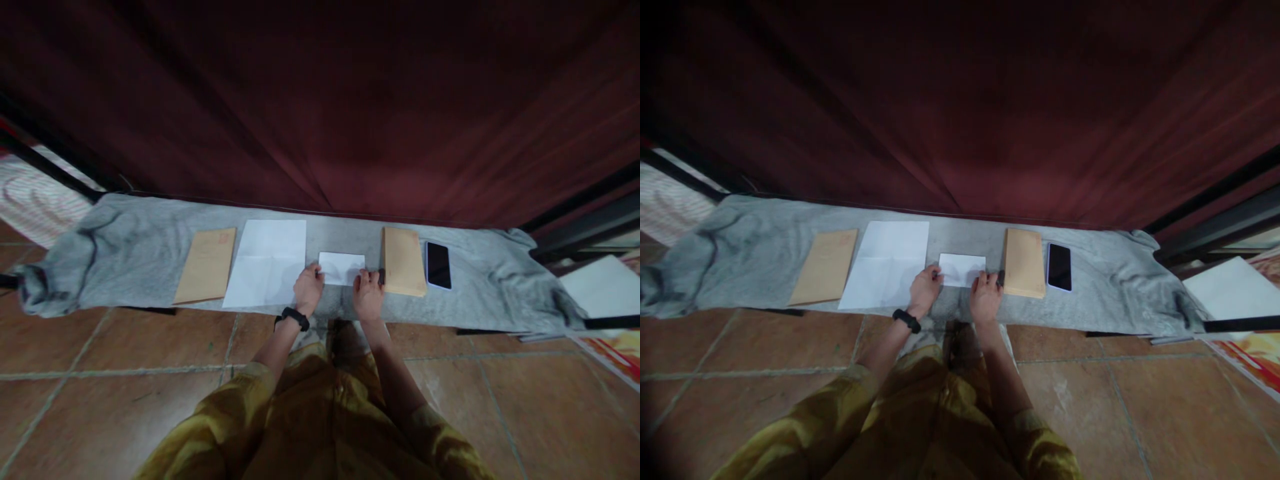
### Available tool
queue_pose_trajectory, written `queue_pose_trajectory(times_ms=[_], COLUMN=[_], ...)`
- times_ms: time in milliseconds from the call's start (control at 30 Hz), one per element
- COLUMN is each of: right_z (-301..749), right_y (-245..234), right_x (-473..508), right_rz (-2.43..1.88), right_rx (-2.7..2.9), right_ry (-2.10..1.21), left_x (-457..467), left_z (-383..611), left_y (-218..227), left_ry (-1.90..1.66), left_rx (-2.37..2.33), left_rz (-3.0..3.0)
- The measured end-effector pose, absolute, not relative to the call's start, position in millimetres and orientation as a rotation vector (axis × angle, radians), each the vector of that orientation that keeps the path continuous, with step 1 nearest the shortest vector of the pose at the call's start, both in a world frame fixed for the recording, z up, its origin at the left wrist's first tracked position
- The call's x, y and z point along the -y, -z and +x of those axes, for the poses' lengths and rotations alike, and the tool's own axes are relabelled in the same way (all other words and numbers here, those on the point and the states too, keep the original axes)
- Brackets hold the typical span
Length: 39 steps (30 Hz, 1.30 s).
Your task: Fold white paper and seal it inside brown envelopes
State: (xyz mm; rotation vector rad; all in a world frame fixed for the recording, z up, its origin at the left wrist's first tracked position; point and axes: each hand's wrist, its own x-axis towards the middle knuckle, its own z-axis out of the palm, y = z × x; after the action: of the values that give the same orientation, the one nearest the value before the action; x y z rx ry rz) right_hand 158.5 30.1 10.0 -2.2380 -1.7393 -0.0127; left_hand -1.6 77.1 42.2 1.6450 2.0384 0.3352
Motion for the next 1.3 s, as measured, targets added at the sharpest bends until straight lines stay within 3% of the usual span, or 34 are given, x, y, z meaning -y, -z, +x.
queue_pose_trajectory(times_ms=[400, 1300], right_z=[144, 148], right_y=[3, 4], right_x=[-17, -6], right_rz=[-1.652, -1.683], right_rx=[2.063, 2.173], right_ry=[-0.077, -0.101], left_x=[-78, -66], left_z=[-2, 9], left_y=[-42, -46], left_ry=[-0.374, -0.370], left_rx=[-2.018, -2.039], left_rz=[1.654, 1.819])
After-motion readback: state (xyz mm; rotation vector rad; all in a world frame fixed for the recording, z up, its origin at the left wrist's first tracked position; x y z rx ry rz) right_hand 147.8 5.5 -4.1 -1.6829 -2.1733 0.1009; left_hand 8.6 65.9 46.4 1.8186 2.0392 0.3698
